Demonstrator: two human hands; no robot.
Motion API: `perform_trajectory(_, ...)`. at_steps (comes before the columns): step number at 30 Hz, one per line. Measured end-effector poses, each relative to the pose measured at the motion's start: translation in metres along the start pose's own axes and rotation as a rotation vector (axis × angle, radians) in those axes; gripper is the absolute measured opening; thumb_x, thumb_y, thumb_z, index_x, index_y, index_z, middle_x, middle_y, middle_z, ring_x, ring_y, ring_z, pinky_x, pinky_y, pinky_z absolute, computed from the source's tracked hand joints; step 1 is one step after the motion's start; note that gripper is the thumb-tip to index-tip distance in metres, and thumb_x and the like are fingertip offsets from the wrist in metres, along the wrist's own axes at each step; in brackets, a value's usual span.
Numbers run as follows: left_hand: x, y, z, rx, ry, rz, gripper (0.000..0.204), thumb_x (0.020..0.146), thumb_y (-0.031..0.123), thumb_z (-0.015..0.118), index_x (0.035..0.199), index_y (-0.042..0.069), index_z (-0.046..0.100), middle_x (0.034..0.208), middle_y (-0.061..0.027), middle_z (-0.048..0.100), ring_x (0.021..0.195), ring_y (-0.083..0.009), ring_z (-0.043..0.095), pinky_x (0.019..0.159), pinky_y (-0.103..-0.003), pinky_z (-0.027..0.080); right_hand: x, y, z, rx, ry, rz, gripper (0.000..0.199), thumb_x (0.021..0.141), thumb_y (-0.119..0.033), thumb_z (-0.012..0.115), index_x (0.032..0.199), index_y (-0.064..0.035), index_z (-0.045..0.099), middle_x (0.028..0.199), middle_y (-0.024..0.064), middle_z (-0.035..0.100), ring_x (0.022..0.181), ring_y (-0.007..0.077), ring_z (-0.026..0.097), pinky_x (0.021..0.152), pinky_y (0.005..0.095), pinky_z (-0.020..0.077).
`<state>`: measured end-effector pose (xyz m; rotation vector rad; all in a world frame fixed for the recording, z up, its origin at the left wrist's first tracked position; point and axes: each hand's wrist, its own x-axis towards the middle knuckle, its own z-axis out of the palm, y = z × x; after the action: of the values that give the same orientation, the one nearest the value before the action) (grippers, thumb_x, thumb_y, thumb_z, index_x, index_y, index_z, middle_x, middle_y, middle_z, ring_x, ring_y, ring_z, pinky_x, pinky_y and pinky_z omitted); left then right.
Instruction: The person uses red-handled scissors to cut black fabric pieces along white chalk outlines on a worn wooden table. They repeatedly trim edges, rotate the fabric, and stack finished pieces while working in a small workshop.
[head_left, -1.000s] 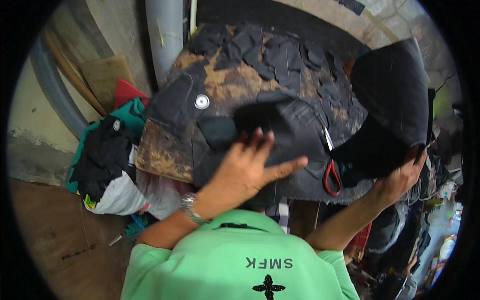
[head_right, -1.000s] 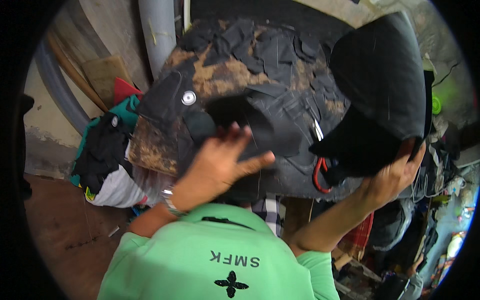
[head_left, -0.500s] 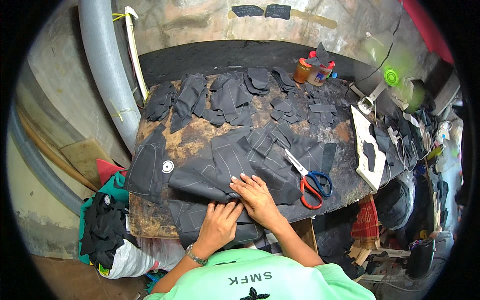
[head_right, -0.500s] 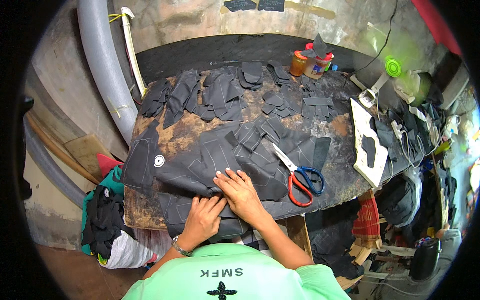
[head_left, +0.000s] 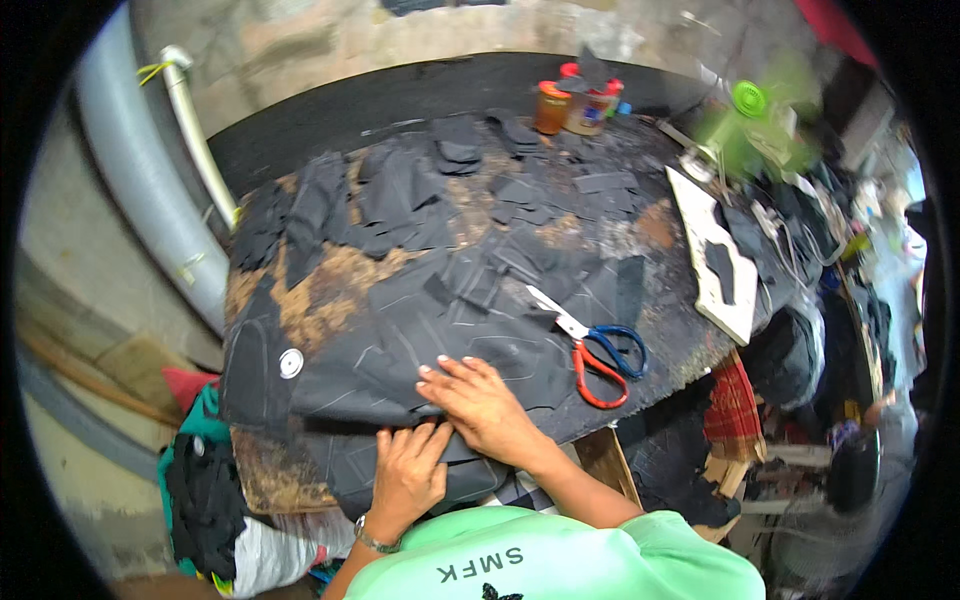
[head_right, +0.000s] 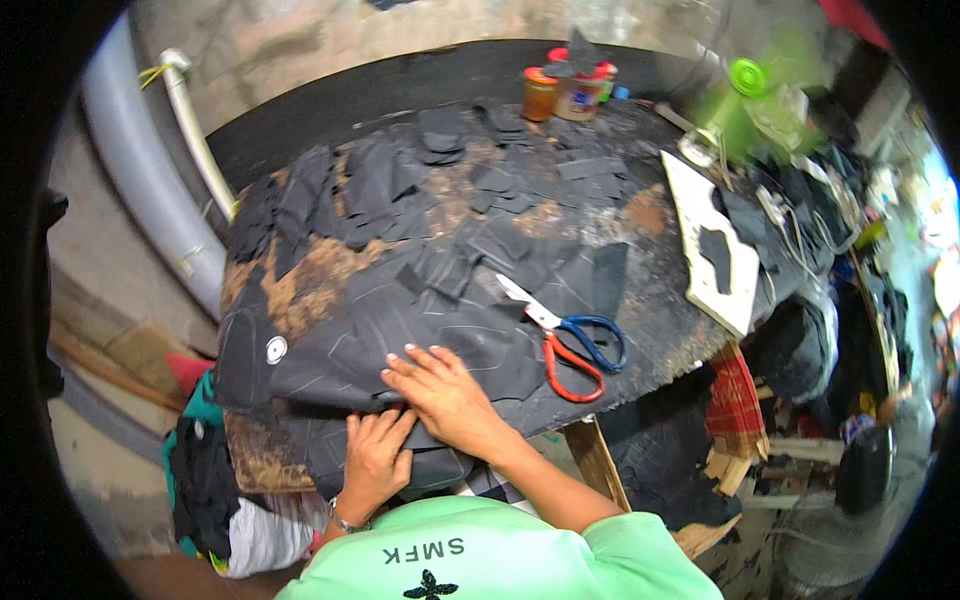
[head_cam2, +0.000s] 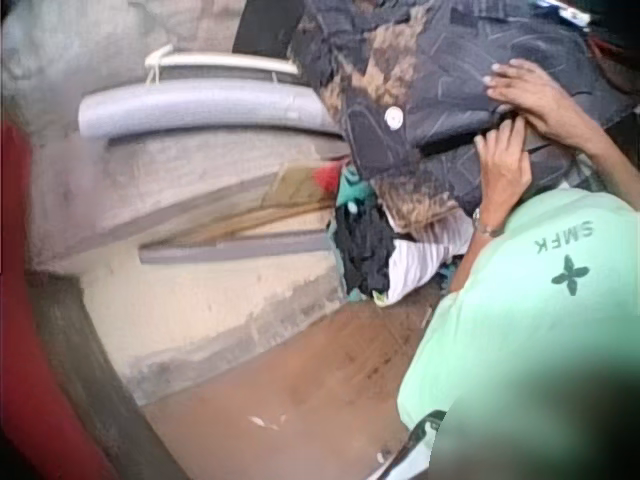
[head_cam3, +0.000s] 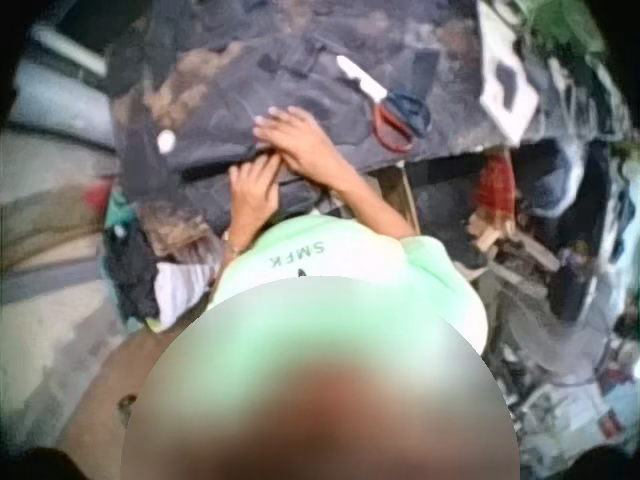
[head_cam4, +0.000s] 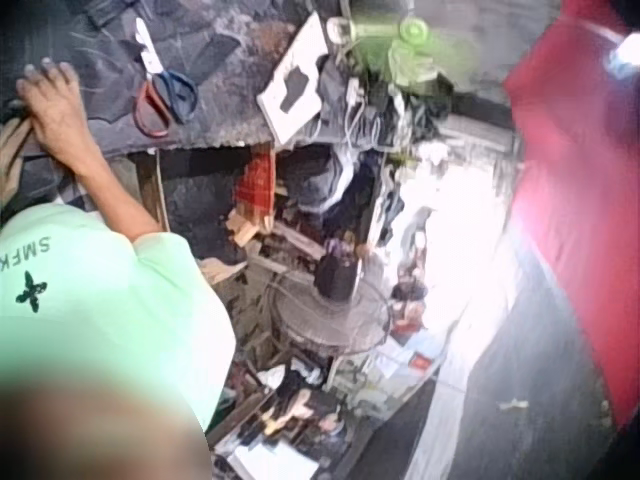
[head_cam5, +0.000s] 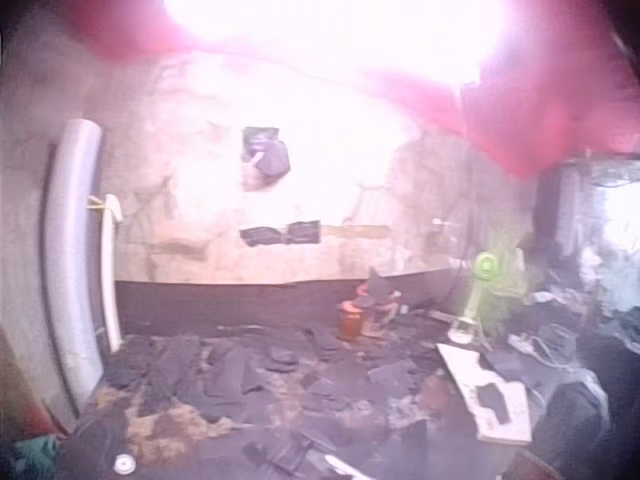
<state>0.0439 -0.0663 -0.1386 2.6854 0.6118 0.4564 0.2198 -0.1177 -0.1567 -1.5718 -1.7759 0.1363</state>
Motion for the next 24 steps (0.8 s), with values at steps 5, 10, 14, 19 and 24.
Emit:
perform_trajectory(5, 0.005, 0.003, 0.002, 0.027, 0.041, 0.023, 0.048, 0.068, 0.006, 0.062, 0.115, 0.002, 0.062, 0.107, -0.0149, 0.061, 0.092, -0.0306, 0.055, 0.092, -0.048, 0.036, -0.002, 0.001, 0.003, 0.022, 0.053, 0.016, 0.042, 0.083, -0.007, 0.058, 0.125, -0.0064, 0.057, 0.134, 0.0116, 0.055, 0.129, 0.0294, 0.047, 0.109, 0.0464, 0.0309)
perform_trajectory(10, 0.005, 0.002, 0.004, -0.043, 0.028, 0.051, 0.049, 0.067, 0.002, 0.059, 0.116, 0.002, 0.062, 0.110, -0.0153, 0.061, 0.096, -0.0314, 0.055, 0.091, -0.047, 0.037, -0.001, 0.001, -0.003, -0.056, 0.030, 0.045, 0.043, 0.081, -0.007, 0.059, 0.124, -0.0068, 0.058, 0.132, 0.0121, 0.056, 0.129, 0.0293, 0.047, 0.109, 0.0463, 0.0313)
perform_trajectory(14, -0.005, -0.005, 0.005, -0.071, 0.064, 0.023, 0.051, 0.068, 0.006, 0.065, 0.119, 0.003, 0.061, 0.112, -0.0132, 0.061, 0.095, -0.0275, 0.055, 0.088, -0.045, 0.039, 0.006, -0.007, -0.006, -0.013, -0.085, 0.059, 0.047, 0.076, -0.001, 0.059, 0.123, -0.0072, 0.059, 0.132, 0.0116, 0.057, 0.129, 0.0301, 0.047, 0.109, 0.0459, 0.0308)
perform_trajectory(19, -0.005, -0.007, 0.007, -0.091, 0.123, 0.025, 0.046, 0.076, 0.006, 0.063, 0.122, 0.003, 0.060, 0.116, -0.0114, 0.060, 0.105, -0.0256, 0.055, 0.098, -0.045, 0.038, 0.008, -0.014, -0.006, 0.005, -0.053, 0.088, 0.050, 0.077, 0.008, 0.056, 0.125, -0.0056, 0.058, 0.133, 0.0112, 0.057, 0.131, 0.0289, 0.046, 0.111, 0.0446, 0.0289)
perform_trajectory(24, -0.003, -0.003, 0.002, -0.147, 0.185, 0.057, 0.044, 0.078, 0.009, 0.064, 0.122, 0.003, 0.061, 0.123, -0.0137, 0.059, 0.119, -0.0281, 0.052, 0.105, -0.050, 0.034, -0.006, -0.004, 0.000, 0.208, 0.283, 0.328, 0.044, 0.085, 0.012, 0.044, 0.125, 0.0005, 0.055, 0.124, 0.0160, 0.062, 0.116, 0.0278, 0.058, 0.100, 0.0372, 0.0406)
